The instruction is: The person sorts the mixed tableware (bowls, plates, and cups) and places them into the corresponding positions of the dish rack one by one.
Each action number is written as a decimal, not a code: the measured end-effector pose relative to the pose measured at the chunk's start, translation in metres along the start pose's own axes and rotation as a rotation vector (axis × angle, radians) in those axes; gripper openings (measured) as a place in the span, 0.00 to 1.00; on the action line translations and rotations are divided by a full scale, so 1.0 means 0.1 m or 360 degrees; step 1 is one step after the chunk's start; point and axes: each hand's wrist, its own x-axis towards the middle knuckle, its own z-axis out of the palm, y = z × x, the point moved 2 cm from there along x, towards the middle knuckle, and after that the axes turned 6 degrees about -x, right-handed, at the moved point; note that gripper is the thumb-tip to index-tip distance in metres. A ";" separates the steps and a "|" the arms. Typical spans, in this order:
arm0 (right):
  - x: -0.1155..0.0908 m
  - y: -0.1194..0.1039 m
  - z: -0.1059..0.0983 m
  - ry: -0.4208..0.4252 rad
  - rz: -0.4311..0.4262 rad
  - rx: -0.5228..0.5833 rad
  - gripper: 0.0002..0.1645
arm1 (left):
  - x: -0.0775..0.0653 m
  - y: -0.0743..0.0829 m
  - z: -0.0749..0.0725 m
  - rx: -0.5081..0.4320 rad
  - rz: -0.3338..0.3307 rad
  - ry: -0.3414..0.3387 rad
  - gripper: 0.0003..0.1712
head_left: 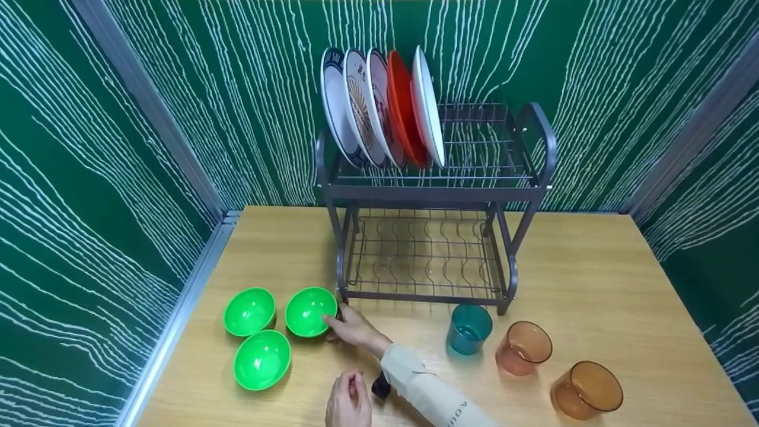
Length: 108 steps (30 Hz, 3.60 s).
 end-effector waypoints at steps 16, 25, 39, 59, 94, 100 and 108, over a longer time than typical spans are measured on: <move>-0.26 -0.08 -0.19 -0.0016 -0.0056 0.0153 0.27 | -0.08 -0.10 0.02 -0.0307 -0.0113 -0.0003 0.05; -0.79 -0.51 -0.49 0.0114 -0.0200 -0.0214 0.24 | -0.07 0.01 -0.03 -0.0564 -0.0611 -0.0065 0.16; -1.25 -0.15 -0.77 0.0025 -0.0254 0.0011 0.28 | 0.07 0.16 -0.16 -0.0861 -0.0525 -0.0341 0.34; -1.69 0.08 -0.81 -0.0018 -0.0156 0.0110 0.25 | 0.02 0.29 -0.06 -0.0909 -0.0232 -0.0452 0.25; -1.86 0.14 -0.87 0.0093 -0.0134 0.0230 0.25 | 0.10 0.53 -0.14 -0.0930 0.0122 -0.0287 0.22; -1.86 0.13 -0.96 0.0113 -0.0163 0.0170 0.23 | 0.25 0.71 -0.26 -0.0837 0.0082 -0.0232 0.23; -1.86 0.12 -1.07 0.0161 -0.0235 0.0095 0.25 | 0.51 0.57 -0.14 -0.0864 0.0190 -0.0228 0.27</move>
